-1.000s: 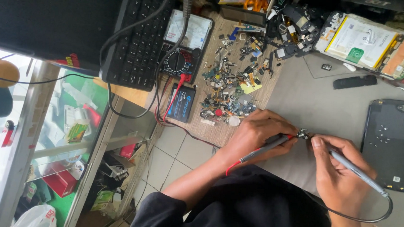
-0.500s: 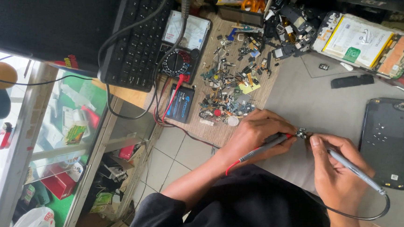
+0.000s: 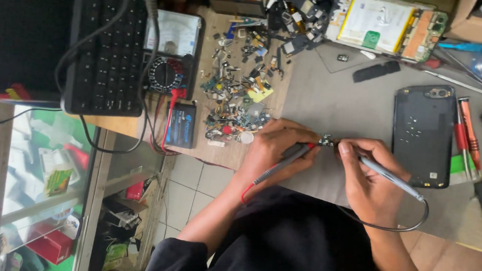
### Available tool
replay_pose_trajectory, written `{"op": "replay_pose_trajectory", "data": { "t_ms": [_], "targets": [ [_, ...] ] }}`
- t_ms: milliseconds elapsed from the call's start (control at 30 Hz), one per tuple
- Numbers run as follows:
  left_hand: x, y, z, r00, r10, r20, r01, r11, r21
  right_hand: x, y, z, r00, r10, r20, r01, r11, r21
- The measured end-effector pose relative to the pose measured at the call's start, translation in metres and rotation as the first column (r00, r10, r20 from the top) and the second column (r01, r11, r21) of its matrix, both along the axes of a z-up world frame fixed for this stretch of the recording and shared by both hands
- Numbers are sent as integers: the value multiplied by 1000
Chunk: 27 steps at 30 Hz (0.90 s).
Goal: Testing a small electronic circuit board and phone components using a multimeter.
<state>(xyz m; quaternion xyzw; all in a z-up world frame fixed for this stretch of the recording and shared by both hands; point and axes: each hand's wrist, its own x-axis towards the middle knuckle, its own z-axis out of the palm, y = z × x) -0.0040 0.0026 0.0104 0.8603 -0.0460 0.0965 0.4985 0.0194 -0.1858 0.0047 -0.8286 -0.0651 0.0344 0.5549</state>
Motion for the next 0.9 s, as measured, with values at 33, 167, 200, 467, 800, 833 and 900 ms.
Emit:
{"op": "replay_pose_trajectory", "data": {
  "t_ms": [33, 167, 200, 467, 800, 833, 900],
  "targets": [
    [2, 0, -6, 1000, -8, 0, 8, 1000, -3, 0, -2, -4, 1000, -8, 0, 8, 1000, -3],
    [6, -1, -17, 984, 10, 176, 5, 996, -86, 0, -3, -8, 997, -55, -53, 61, 993, 105],
    [5, -1, -18, 983, 22, 181, -5, 995, -95, 0, -2, -6, 997, -54, -55, 60, 991, 117],
    [6, -4, -15, 982, 51, 181, -33, 995, -99, 1, -1, -6, 999, -45, -25, 47, 997, 58],
    [10, 1, 9, 999, -30, -35, 24, 988, -154, 1, 2, 0, 998, -51, -24, 52, 997, 65],
    [11, 3, 11, 999, -31, -34, 25, 988, -152, 1, 2, 1, 998, -52, -22, 53, 996, 67],
    [15, 6, 16, 993, -93, -68, 79, 981, -178, 2, 2, 2, 998, -56, -24, 58, 995, 85]
  ]
}}
